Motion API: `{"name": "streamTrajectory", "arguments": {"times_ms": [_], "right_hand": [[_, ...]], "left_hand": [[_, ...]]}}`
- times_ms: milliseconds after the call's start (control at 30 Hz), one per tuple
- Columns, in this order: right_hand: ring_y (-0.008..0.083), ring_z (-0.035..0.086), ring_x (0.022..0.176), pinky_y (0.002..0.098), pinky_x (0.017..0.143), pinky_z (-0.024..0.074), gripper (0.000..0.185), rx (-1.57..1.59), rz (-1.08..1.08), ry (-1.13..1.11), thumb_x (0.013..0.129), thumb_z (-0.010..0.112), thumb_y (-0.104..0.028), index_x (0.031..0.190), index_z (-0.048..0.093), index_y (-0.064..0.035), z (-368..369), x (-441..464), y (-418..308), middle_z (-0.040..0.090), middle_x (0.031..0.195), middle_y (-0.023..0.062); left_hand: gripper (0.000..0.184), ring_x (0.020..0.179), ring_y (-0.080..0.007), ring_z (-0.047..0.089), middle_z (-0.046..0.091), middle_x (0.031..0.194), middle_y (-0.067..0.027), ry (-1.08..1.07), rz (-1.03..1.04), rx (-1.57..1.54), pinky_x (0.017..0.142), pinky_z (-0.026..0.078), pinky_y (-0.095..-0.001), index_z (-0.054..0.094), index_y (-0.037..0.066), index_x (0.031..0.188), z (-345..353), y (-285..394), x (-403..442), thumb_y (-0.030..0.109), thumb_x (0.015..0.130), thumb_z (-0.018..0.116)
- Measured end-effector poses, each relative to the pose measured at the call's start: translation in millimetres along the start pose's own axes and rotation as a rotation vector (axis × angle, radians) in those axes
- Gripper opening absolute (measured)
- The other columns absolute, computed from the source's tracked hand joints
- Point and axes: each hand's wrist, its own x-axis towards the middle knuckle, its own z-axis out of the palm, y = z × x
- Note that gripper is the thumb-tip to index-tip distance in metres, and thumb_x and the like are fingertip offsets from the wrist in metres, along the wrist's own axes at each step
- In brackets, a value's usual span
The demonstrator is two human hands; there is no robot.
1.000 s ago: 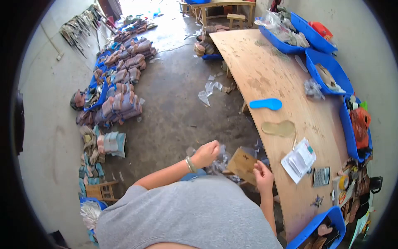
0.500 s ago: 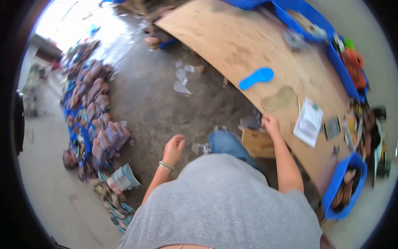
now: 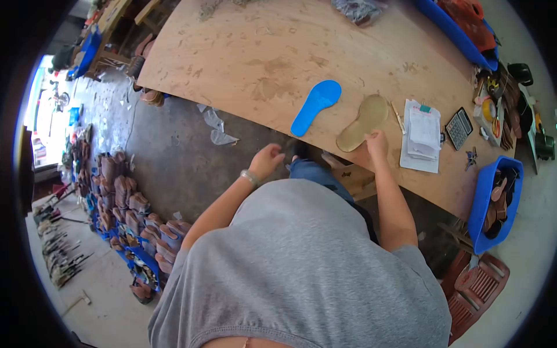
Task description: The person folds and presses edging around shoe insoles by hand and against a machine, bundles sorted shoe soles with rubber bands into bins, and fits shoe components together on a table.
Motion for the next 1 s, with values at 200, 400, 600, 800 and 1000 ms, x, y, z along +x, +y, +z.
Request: {"name": "streamTrajectory", "arguments": {"times_ms": [200,400,600,800,1000], "right_hand": [[0.0167,0.058,0.057,0.0266,0.055,0.0466,0.027,-0.008,0.053,0.082,0.083,0.064,-0.01,0.106,0.057,0.0004,23.4,15.4,-13.0,0.06,0.076,0.008],[0.0261,0.062,0.075,0.0359,0.071,0.0488,0.026,-0.135,0.03,0.095,0.082,0.065,-0.016,0.104,0.059,-0.0049,54.8,15.4,-8.3,0.064,0.083,0.0082],[0.0259,0.061,0.073,0.0359,0.071,0.0484,0.027,-0.241,-0.046,-0.003,0.08,0.064,-0.013,0.106,0.06,-0.0069,92.6,-4.0,-37.1,0.064,0.08,0.0052],[0.0163,0.061,0.068,0.0247,0.062,0.0465,0.028,0.318,0.069,-0.349,0.093,0.058,-0.017,0.117,0.059,-0.0025,108.9,-15.4,-76.9,0.066,0.085,0.0058],[0.0156,0.065,0.076,0.021,0.063,0.0499,0.027,1.125,0.225,-0.395,0.092,0.063,-0.017,0.114,0.06,-0.0015,76.2,-15.2,-126.8,0.067,0.091,0.0094]], "left_hand": [[0.04,0.083,-0.0282,0.062,0.062,0.093,-0.0128,0.381,0.304,0.5,0.078,0.051,-0.0332,0.06,0.001,0.108,32.6,32.7,92.1,0.031,0.082,0.07],[0.04,0.079,-0.027,0.065,0.064,0.091,-0.0153,0.027,0.104,0.56,0.074,0.053,-0.0348,0.058,-0.001,0.104,16.0,77.1,135.7,0.032,0.084,0.069],[0.033,0.074,-0.0216,0.066,0.066,0.092,-0.0142,-0.523,-0.261,-0.354,0.063,0.052,-0.0278,0.052,0.001,0.114,-39.3,78.5,137.8,0.021,0.09,0.062],[0.042,0.077,-0.0202,0.065,0.064,0.1,-0.0132,-0.563,-0.14,-0.693,0.063,0.051,-0.0251,0.045,0.005,0.131,-59.2,69.4,126.7,0.013,0.092,0.059],[0.06,0.09,-0.0263,0.061,0.058,0.113,-0.0132,-0.123,0.578,0.847,0.077,0.052,-0.0329,0.04,0.007,0.138,-51.8,85.5,96.2,0.017,0.085,0.067]]}}
